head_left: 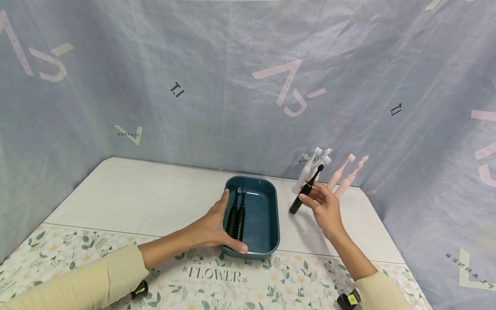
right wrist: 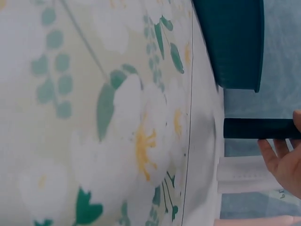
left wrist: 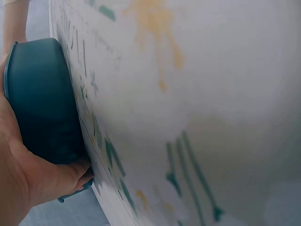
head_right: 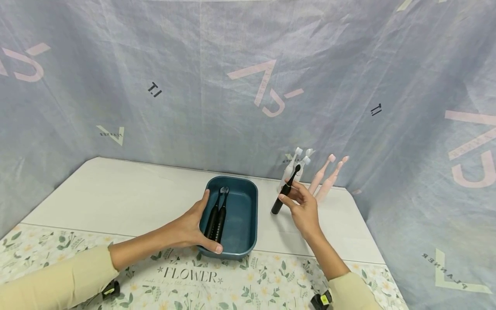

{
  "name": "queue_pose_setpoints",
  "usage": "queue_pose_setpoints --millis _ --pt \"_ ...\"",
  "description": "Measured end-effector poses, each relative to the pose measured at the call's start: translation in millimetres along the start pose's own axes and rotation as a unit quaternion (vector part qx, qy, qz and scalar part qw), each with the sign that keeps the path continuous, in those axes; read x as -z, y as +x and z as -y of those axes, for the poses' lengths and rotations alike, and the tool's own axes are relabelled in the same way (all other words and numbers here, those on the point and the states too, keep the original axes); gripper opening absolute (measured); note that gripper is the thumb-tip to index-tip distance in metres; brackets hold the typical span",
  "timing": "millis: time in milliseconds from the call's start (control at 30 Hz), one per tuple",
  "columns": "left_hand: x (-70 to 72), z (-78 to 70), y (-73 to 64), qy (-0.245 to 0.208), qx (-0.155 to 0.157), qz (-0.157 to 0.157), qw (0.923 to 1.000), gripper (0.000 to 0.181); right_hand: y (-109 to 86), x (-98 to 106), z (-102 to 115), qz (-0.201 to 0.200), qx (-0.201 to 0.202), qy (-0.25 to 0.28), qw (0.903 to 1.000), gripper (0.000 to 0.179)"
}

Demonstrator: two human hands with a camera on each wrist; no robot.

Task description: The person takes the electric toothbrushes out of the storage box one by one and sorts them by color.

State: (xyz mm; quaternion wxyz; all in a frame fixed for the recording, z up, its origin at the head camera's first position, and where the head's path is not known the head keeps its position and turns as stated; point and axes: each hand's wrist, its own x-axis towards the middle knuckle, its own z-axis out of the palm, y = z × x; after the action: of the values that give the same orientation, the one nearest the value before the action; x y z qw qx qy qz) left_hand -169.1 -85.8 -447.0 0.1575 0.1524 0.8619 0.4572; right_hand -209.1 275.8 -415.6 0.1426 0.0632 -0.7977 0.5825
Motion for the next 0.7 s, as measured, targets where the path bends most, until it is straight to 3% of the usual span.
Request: queue_pose_setpoints --millis 700 --pt "1.7 -1.9 -0.5 -0.003 -0.003 0.005 1.0000 0.177 9.3 -23 2 -0.007 -0.024 -0.010 0.9996 0.046"
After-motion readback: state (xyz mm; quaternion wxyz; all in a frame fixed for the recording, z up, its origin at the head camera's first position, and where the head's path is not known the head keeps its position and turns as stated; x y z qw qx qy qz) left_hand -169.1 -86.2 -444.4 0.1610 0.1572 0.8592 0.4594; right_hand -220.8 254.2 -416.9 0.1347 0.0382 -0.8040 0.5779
